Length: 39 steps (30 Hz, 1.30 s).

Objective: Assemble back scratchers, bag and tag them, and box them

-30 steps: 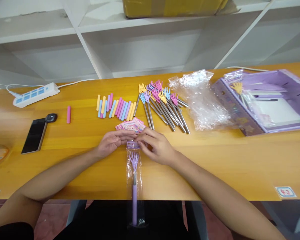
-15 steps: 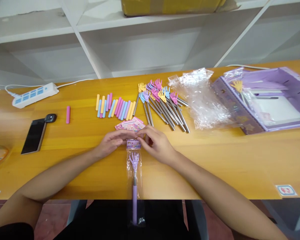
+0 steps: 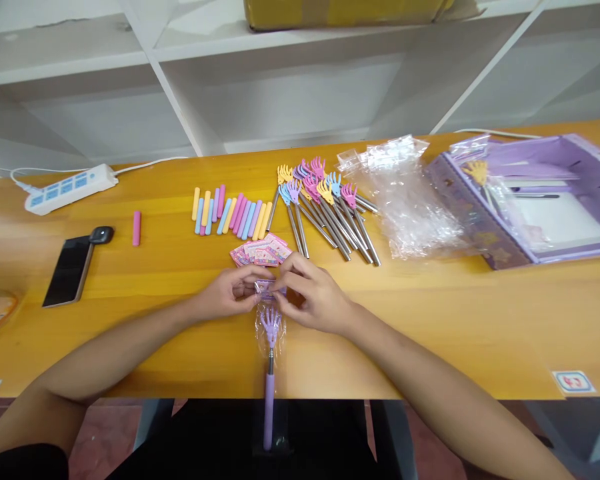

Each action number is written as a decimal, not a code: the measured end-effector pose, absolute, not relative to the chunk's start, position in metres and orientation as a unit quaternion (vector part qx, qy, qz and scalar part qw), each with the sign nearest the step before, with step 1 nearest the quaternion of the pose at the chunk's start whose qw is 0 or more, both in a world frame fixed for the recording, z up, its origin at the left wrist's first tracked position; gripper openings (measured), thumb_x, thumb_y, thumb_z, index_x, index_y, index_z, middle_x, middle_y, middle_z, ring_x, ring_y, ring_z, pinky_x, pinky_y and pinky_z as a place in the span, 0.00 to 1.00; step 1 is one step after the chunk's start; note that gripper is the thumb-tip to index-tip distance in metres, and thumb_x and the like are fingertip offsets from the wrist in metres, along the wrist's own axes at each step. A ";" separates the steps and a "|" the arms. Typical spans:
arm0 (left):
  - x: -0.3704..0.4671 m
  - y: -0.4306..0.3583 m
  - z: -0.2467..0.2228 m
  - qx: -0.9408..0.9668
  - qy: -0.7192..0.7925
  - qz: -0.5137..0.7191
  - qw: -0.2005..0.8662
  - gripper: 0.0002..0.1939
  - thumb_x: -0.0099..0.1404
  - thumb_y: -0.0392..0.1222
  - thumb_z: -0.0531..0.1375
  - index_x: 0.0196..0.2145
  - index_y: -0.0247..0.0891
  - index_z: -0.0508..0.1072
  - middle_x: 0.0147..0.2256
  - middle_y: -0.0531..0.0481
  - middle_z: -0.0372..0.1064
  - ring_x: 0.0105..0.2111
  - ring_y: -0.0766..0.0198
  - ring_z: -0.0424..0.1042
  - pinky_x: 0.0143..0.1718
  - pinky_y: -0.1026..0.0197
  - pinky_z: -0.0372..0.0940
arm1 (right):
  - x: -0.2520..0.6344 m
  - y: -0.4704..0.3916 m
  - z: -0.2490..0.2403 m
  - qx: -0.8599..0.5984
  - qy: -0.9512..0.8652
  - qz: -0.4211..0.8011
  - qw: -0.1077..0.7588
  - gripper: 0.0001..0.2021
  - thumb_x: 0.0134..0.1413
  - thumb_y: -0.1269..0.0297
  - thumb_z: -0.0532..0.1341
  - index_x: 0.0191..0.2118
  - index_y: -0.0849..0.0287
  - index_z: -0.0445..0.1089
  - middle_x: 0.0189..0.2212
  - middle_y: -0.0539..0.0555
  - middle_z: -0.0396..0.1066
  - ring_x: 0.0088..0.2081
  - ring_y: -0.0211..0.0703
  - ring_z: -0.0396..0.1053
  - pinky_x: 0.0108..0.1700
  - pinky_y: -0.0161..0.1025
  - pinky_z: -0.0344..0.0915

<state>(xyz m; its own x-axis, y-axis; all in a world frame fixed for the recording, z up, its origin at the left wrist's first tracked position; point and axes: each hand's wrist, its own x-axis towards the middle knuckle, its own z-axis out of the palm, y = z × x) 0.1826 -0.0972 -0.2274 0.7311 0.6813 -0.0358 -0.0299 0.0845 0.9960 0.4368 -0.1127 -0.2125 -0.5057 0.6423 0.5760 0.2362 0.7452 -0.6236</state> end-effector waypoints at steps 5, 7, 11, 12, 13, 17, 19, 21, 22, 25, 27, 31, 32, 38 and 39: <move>0.183 -0.096 -0.224 0.618 0.257 0.248 0.700 0.21 0.71 0.39 0.68 0.60 0.37 0.75 0.55 0.38 0.79 0.54 0.56 0.82 0.57 0.56 0.74 | 0.439 -0.113 -0.213 -0.255 -0.850 0.224 0.403 0.08 0.63 0.72 0.66 0.47 0.56 0.72 0.42 0.55 0.64 0.42 0.41 0.69 0.41 0.39 0.71; 0.186 -0.095 -0.223 0.614 0.278 0.253 0.694 0.16 0.72 0.43 0.68 0.54 0.35 0.78 0.51 0.39 0.81 0.50 0.57 0.82 0.54 0.58 0.74 | 0.440 -0.113 -0.212 -0.258 -0.862 0.212 0.382 0.08 0.63 0.71 0.66 0.47 0.56 0.72 0.42 0.55 0.64 0.43 0.42 0.69 0.41 0.40 0.71; 0.189 -0.094 -0.224 0.617 0.309 0.255 0.677 0.15 0.74 0.48 0.67 0.51 0.34 0.79 0.47 0.41 0.82 0.46 0.59 0.83 0.48 0.61 0.73 | 0.441 -0.112 -0.213 -0.263 -0.865 0.229 0.360 0.08 0.66 0.67 0.66 0.49 0.56 0.71 0.44 0.56 0.65 0.45 0.43 0.69 0.45 0.42 0.72; 0.188 -0.094 -0.224 0.619 0.311 0.253 0.675 0.16 0.74 0.49 0.67 0.51 0.34 0.79 0.46 0.42 0.83 0.45 0.59 0.83 0.48 0.61 0.73 | 0.441 -0.112 -0.214 -0.268 -0.861 0.236 0.363 0.07 0.67 0.67 0.65 0.49 0.55 0.71 0.45 0.56 0.66 0.46 0.43 0.70 0.46 0.42 0.72; 0.188 -0.094 -0.224 0.621 0.313 0.252 0.673 0.16 0.74 0.49 0.67 0.50 0.34 0.79 0.45 0.42 0.83 0.45 0.60 0.83 0.47 0.62 0.72 | 0.440 -0.112 -0.216 -0.279 -0.853 0.241 0.369 0.07 0.69 0.67 0.65 0.49 0.55 0.71 0.44 0.56 0.66 0.46 0.42 0.70 0.46 0.41 0.72; 0.187 -0.095 -0.223 0.629 0.318 0.253 0.663 0.15 0.74 0.49 0.67 0.47 0.34 0.78 0.42 0.44 0.83 0.41 0.62 0.82 0.44 0.63 0.71 | 0.436 -0.113 -0.224 -0.359 -0.811 0.277 0.369 0.12 0.70 0.60 0.66 0.52 0.57 0.67 0.42 0.55 0.71 0.34 0.37 0.69 0.34 0.35 0.67; 0.187 -0.095 -0.223 0.630 0.318 0.255 0.661 0.15 0.73 0.49 0.67 0.47 0.34 0.78 0.42 0.44 0.82 0.40 0.63 0.82 0.43 0.64 0.70 | 0.435 -0.115 -0.227 -0.388 -0.796 0.317 0.339 0.14 0.70 0.57 0.66 0.53 0.57 0.67 0.40 0.54 0.74 0.29 0.34 0.66 0.30 0.34 0.63; 0.186 -0.095 -0.224 0.633 0.323 0.254 0.656 0.16 0.73 0.50 0.68 0.47 0.34 0.79 0.40 0.46 0.82 0.39 0.63 0.81 0.41 0.64 0.70 | 0.434 -0.117 -0.229 -0.393 -0.788 0.358 0.311 0.14 0.71 0.57 0.65 0.55 0.57 0.68 0.38 0.54 0.76 0.26 0.34 0.66 0.28 0.33 0.62; 0.186 -0.095 -0.224 0.636 0.329 0.253 0.650 0.16 0.72 0.51 0.69 0.46 0.34 0.79 0.37 0.47 0.82 0.37 0.63 0.81 0.40 0.64 0.69 | 0.434 -0.117 -0.229 -0.390 -0.784 0.376 0.303 0.14 0.71 0.57 0.64 0.56 0.57 0.68 0.37 0.53 0.76 0.26 0.34 0.66 0.28 0.33 0.62; 0.185 -0.095 -0.226 0.646 0.349 0.247 0.632 0.16 0.72 0.52 0.69 0.45 0.34 0.79 0.33 0.49 0.81 0.34 0.64 0.80 0.39 0.64 0.69 | 0.433 -0.119 -0.227 -0.383 -0.769 0.417 0.296 0.16 0.72 0.58 0.62 0.60 0.55 0.67 0.35 0.51 0.76 0.28 0.37 0.70 0.30 0.34 0.64; 0.184 -0.095 -0.227 0.644 0.353 0.241 0.635 0.16 0.72 0.51 0.68 0.45 0.34 0.79 0.33 0.48 0.82 0.35 0.63 0.81 0.40 0.63 0.71 | 0.433 -0.119 -0.225 -0.378 -0.760 0.439 0.294 0.17 0.72 0.59 0.61 0.61 0.54 0.66 0.34 0.51 0.75 0.31 0.39 0.72 0.31 0.34 0.67; 0.185 -0.096 -0.226 0.616 0.337 0.226 0.675 0.15 0.73 0.49 0.68 0.47 0.34 0.78 0.35 0.46 0.84 0.36 0.62 0.83 0.41 0.63 0.73 | 0.436 -0.118 -0.217 -0.354 -0.755 0.473 0.284 0.22 0.71 0.62 0.61 0.66 0.53 0.62 0.35 0.50 0.74 0.32 0.37 0.70 0.31 0.34 0.67; 0.185 -0.096 -0.225 0.607 0.330 0.224 0.687 0.14 0.72 0.48 0.68 0.47 0.34 0.77 0.36 0.45 0.84 0.36 0.62 0.84 0.40 0.64 0.73 | 0.437 -0.118 -0.215 -0.346 -0.757 0.478 0.279 0.23 0.71 0.63 0.61 0.68 0.53 0.61 0.36 0.50 0.74 0.31 0.36 0.69 0.31 0.33 0.66; 0.185 -0.096 -0.225 0.603 0.325 0.210 0.698 0.14 0.71 0.44 0.67 0.50 0.34 0.78 0.34 0.47 0.82 0.36 0.63 0.83 0.41 0.63 0.73 | 0.444 -0.114 -0.206 -0.316 -0.777 0.477 0.261 0.26 0.69 0.68 0.60 0.69 0.55 0.60 0.35 0.48 0.69 0.33 0.34 0.67 0.33 0.32 0.67; 0.185 -0.096 -0.226 0.609 0.328 0.206 0.692 0.14 0.71 0.43 0.67 0.50 0.33 0.78 0.33 0.48 0.82 0.34 0.64 0.82 0.40 0.63 0.73 | 0.444 -0.114 -0.206 -0.314 -0.781 0.473 0.261 0.25 0.68 0.69 0.60 0.68 0.55 0.61 0.36 0.49 0.69 0.34 0.34 0.68 0.34 0.33 0.68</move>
<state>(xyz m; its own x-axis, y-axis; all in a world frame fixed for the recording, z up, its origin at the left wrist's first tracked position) 0.1846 -0.0959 -0.2259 0.6991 0.6855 -0.2033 0.1142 0.1736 0.9782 0.4445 -0.1139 -0.2059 -0.6659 0.7379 0.1102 0.2438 0.3548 -0.9026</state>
